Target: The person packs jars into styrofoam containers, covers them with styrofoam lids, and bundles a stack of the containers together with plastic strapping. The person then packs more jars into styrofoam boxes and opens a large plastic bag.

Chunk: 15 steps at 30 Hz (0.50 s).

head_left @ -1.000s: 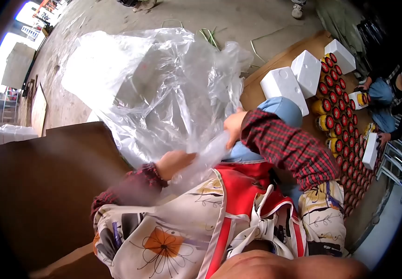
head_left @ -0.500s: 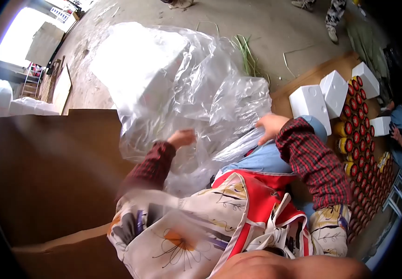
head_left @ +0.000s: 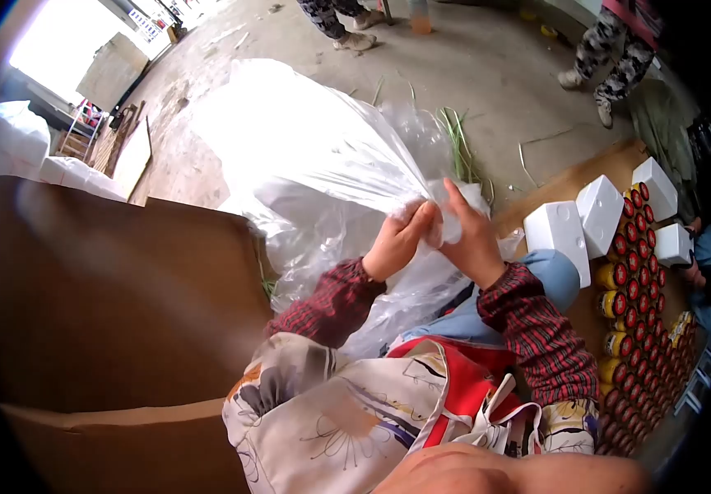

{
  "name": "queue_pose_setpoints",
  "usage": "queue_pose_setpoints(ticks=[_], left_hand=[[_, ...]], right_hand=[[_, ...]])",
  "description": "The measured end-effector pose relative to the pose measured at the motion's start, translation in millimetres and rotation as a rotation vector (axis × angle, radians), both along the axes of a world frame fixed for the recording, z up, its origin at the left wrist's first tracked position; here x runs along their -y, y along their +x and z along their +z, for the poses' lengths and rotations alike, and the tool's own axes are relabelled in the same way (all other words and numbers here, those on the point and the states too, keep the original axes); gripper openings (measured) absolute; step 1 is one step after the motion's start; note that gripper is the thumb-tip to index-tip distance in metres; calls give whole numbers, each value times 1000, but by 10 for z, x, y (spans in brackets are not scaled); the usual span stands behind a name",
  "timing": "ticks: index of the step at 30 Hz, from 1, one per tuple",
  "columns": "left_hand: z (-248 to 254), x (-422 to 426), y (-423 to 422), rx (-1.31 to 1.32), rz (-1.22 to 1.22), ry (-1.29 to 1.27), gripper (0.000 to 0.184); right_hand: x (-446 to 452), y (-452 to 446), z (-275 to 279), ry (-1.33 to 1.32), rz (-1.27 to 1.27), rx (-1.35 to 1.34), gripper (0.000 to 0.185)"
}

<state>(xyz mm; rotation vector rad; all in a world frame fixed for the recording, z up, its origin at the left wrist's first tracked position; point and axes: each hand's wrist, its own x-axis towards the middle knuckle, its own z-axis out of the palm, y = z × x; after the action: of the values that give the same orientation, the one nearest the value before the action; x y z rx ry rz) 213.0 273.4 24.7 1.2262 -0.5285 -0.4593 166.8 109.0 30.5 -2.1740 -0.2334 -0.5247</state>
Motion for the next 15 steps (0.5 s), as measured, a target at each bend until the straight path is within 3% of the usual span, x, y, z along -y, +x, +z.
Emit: queue_pose_setpoints(ticks=[1,2,3,5,7,8,9,10,11,12,13,14,15], left_hand=[[123,-24,-9,19,9,8,28],[242,-90,-54,118,30,92,26],[304,-191,-91,202,55,184,25],[152,-380,148,288,26,291,28],[-168,-539,513,688,309,486,54],[-223,-692,689,681,322,678,87],[-135,-831,832,719,252,950,98],[-419,-1164,1224,799,136,965,108],[-36,-1211,1261,602,113,1503,109],[-79,-1515,1606,576,93,1231,104],[-162,-1864,2008,691,131,1135,96],[382,-1862,2073,751,95,1278,93],[289,-2203,2651,626,239,1044,94]], right_hand=[[30,69,-94,277,111,-193,47],[97,179,-362,256,173,27,27],[97,204,-302,429,178,-165,12],[228,282,-153,581,128,-292,8],[459,397,-177,652,114,-233,10],[548,449,-168,718,99,-177,13],[606,461,-165,718,88,-173,13],[655,417,-166,464,-24,-135,18],[726,337,-182,202,-128,-110,23],[800,270,-203,123,-139,-123,32],[899,213,-284,114,-146,-157,32],[1003,197,-373,-4,-171,-159,35],[1067,149,-458,-117,-193,-163,38]])
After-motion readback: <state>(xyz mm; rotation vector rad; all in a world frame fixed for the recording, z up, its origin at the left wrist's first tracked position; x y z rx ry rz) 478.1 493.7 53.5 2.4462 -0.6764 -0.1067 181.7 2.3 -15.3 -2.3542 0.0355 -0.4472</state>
